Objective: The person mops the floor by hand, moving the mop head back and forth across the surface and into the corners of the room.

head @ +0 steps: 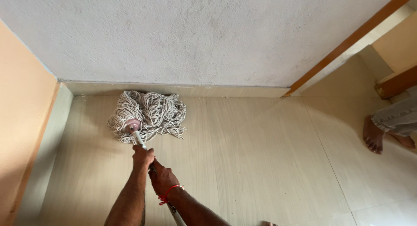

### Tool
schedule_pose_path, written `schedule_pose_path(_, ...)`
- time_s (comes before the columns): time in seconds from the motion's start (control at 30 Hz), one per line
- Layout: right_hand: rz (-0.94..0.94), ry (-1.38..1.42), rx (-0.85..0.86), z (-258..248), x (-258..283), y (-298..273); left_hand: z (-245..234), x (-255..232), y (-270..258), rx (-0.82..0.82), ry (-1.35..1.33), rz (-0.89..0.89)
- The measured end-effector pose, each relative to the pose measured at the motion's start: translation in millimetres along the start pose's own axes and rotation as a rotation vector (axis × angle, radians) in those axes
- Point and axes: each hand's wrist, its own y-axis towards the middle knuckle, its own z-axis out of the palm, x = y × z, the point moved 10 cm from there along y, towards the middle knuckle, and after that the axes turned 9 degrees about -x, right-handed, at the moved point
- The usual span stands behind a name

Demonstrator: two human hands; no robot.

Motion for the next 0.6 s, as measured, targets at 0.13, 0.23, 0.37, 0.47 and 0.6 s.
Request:
schedule_pose_path(0.13, 0.043, 0.008, 0.025, -2.4, -3.5, -2.1, -1.7, -0.4, -0.5, 0.001, 0.012, -0.003)
schedule_pose_path(0.23, 0.061, 0.004, 0.004, -4.1, -5.6, -2.4, 1.0, 0.4, -0.1, -0.003, -0.028, 0.011)
schedule_pose_path(0.37, -0.017, 0.019, -0.005, -5.3, 0.3, -1.8, 3.2, 2.6, -0.2, 0.003, -0.051, 0.015)
schedule_pose_path(0.47, 0.037, 0.03, 0.007, -6.6, -2.9, -1.6, 6.2, 1.1, 4.6, -0.003, -0.05, 0.026)
schedule_pose_path(0.6, -0.028, 0.017, -0.014, -3.6, -2.7, 1.7, 8.5, 7.2, 15.4, -0.066, -0.06, 0.041)
